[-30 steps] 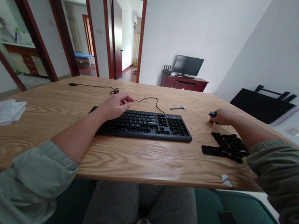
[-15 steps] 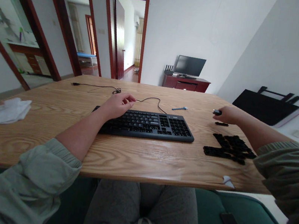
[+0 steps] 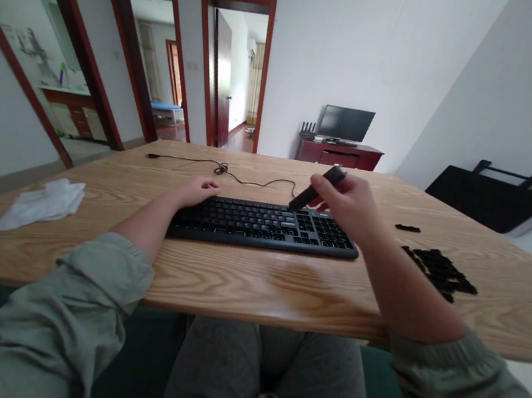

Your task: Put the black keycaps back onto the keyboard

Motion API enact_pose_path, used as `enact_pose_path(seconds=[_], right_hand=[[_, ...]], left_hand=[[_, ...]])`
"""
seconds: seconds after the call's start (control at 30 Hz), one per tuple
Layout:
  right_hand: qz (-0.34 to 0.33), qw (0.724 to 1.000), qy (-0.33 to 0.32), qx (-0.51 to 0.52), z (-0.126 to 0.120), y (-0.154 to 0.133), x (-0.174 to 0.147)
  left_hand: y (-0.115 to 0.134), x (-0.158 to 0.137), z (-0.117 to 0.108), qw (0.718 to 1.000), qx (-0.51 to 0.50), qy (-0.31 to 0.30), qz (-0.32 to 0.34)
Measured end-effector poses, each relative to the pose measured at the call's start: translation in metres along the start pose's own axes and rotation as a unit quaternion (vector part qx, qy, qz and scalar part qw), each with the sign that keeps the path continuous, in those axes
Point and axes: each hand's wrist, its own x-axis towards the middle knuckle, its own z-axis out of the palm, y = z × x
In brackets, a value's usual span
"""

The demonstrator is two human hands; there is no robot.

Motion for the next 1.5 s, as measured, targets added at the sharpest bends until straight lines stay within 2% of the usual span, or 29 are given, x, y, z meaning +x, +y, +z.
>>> enact_pose_path(seconds=[0.07,0.17,0.33,0.47,0.63,0.73,0.9,1.13,1.5], right_hand=[[0.003,1.000,-0.009,-0.018,0.025,0.000,-0.009],[-0.004,0.998,-0.027,-0.055,0.043,0.008,-0.014],[-0.025,0.998,-0.017,-0.049,0.044,0.019,-0.016],[-0.053,0.993,-0.024,-0.100,0.042,0.019,-0.018],[-0.071,0.992,-0.022,-0.103,0.041,0.017,-0.018],[-0.085,0.992,-0.011,-0.089,0.041,0.017,-0.018],[-0.098,0.991,-0.013,-0.088,0.044,0.020,-0.019],[-0.103,0.991,-0.004,-0.081,0.044,0.020,-0.019],[-0.093,0.991,-0.036,-0.085,0.043,0.019,-0.020]], left_hand=[[0.009,-0.002,0.003,0.999,0.030,-0.031,0.016],[0.016,-0.003,0.003,0.995,0.072,-0.062,0.027],[0.018,-0.005,0.000,0.995,0.085,-0.055,0.021],[0.046,-0.017,0.003,0.994,0.073,-0.079,0.024],[0.105,-0.039,0.014,0.978,0.054,-0.111,0.169],[0.123,-0.047,0.022,0.969,0.044,-0.111,0.215],[0.120,-0.046,0.032,0.967,0.041,-0.108,0.228],[0.116,-0.043,0.034,0.971,0.038,-0.104,0.214],[0.113,-0.042,0.038,0.967,0.070,-0.121,0.215]])
